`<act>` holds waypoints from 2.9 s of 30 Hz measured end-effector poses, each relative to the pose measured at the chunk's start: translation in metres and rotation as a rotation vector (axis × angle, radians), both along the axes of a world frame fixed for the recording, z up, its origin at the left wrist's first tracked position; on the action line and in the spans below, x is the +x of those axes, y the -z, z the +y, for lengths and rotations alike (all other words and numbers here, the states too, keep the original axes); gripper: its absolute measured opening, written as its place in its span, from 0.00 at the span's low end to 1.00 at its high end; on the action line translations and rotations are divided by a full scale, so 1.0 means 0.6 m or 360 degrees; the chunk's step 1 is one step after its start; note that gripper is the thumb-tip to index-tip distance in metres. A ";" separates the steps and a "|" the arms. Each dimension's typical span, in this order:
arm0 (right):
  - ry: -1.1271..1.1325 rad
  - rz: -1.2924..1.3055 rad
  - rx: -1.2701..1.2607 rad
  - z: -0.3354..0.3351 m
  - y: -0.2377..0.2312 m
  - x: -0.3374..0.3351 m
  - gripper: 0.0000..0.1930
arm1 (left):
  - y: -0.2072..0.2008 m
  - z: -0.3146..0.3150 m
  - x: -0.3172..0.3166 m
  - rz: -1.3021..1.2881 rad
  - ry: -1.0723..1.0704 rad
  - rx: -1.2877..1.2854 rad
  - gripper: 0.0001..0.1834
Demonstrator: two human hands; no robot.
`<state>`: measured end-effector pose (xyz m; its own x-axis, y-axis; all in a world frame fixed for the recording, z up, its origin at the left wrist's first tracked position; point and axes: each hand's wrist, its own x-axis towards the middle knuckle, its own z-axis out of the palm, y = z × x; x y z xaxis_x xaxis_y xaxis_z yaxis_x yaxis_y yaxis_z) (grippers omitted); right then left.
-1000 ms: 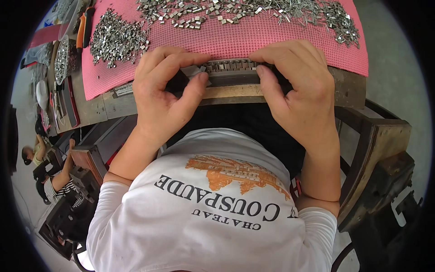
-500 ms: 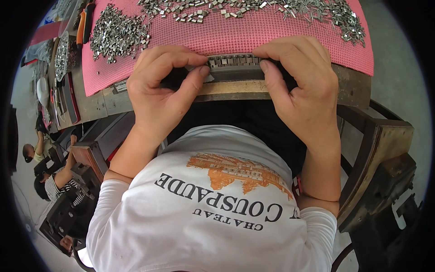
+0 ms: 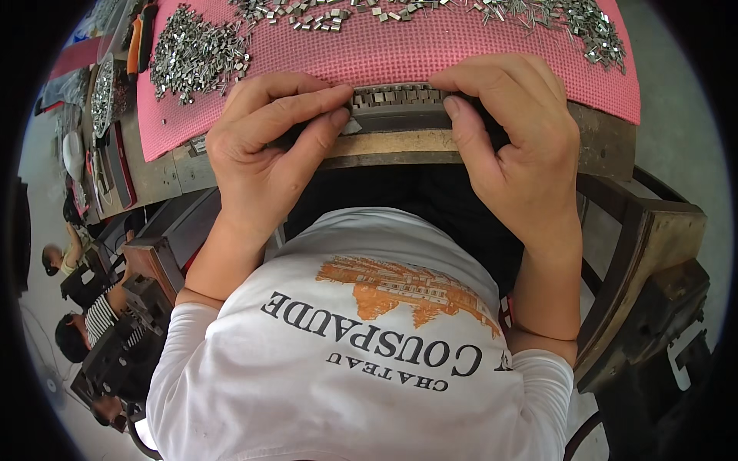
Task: The person picks metal components from a mat, aligns and inserts them into a metal jig by hand, and presses the assembled jig into a manual machine press.
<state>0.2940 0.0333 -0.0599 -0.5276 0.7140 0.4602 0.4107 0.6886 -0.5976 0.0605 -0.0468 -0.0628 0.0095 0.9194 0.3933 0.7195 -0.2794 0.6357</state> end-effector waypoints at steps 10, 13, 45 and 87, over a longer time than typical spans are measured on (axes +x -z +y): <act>-0.0016 -0.0001 0.0007 -0.002 0.004 0.000 0.10 | 0.013 0.003 -0.001 0.0423 0.0032 0.0428 0.17; -0.0024 -0.0008 -0.0002 -0.004 0.000 -0.002 0.10 | 0.008 0.000 -0.001 0.0407 0.0021 0.0416 0.18; 0.0239 0.0058 0.0245 0.004 0.045 0.126 0.21 | -0.136 -0.076 -0.055 -0.0003 0.0453 0.0780 0.73; 0.0838 0.0885 -0.0966 -0.210 -0.057 0.071 0.16 | -0.075 -0.070 0.055 -0.0093 0.0494 0.0068 0.11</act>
<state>0.3366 -0.0928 -0.0254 0.1077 0.9939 0.0234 0.1298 0.0093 -0.9915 0.0934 -0.0890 -0.0179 0.2632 0.8589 0.4394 0.5586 -0.5070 0.6564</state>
